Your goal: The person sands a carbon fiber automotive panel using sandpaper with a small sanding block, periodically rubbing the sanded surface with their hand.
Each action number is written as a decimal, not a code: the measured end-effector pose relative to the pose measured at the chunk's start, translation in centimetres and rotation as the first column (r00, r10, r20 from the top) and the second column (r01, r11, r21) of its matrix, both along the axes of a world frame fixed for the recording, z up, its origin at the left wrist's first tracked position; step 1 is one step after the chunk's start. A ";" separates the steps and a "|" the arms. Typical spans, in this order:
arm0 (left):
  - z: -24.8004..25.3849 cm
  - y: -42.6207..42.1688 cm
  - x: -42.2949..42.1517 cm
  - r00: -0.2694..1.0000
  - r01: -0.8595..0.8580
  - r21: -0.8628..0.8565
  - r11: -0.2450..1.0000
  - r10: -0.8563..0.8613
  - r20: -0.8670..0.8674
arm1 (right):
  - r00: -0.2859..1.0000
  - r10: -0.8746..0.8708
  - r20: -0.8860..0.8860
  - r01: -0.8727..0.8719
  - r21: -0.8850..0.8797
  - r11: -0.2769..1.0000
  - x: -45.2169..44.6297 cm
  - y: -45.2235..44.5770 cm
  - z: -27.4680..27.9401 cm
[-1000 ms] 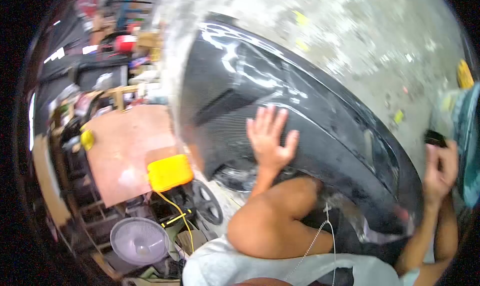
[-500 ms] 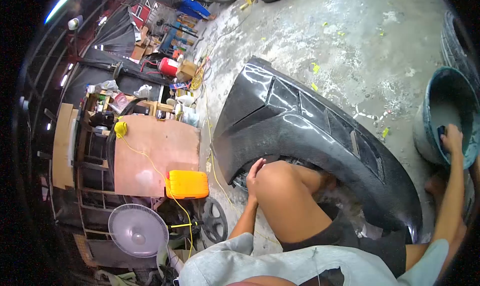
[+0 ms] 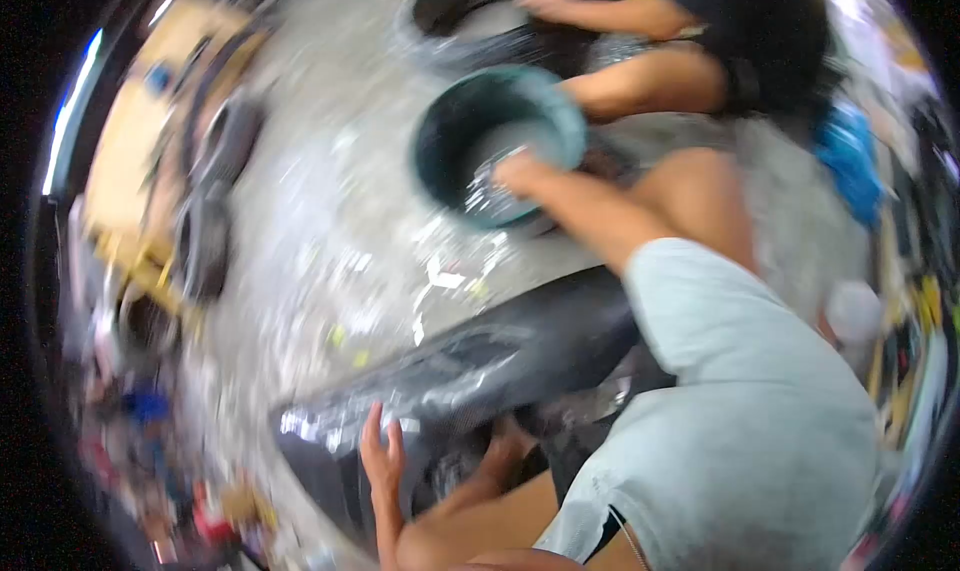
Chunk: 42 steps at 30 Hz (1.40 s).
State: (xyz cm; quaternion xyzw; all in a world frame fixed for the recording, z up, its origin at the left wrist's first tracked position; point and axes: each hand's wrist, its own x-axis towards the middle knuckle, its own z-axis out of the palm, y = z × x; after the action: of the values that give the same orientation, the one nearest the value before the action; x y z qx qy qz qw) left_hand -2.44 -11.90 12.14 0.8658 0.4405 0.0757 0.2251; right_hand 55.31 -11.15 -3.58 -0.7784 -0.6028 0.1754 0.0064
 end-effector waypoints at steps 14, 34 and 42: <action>-11.7 3.0 12.8 0.632 0.773 -0.071 0.630 -0.775 0.012 | 0.985 0.045 0.165 0.002 -0.271 0.963 -0.3 0.3 2.1; -10.0 9.4 4.3 0.812 0.523 0.034 0.852 -0.485 -0.326 | 0.953 0.065 0.296 -0.148 0.267 0.952 2.4 0.8 8.9; -10.6 5.0 5.3 0.885 0.457 0.073 0.886 -0.446 -0.132 | 0.974 0.100 0.201 -0.189 0.493 0.849 -2.0 1.9 13.0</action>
State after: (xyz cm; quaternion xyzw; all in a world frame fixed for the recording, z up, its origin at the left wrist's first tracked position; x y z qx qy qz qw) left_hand 2.89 -6.94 1.51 0.9577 0.2342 -0.0049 0.1673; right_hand 53.27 -9.26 9.38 -0.7132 -0.6828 -0.0563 0.1478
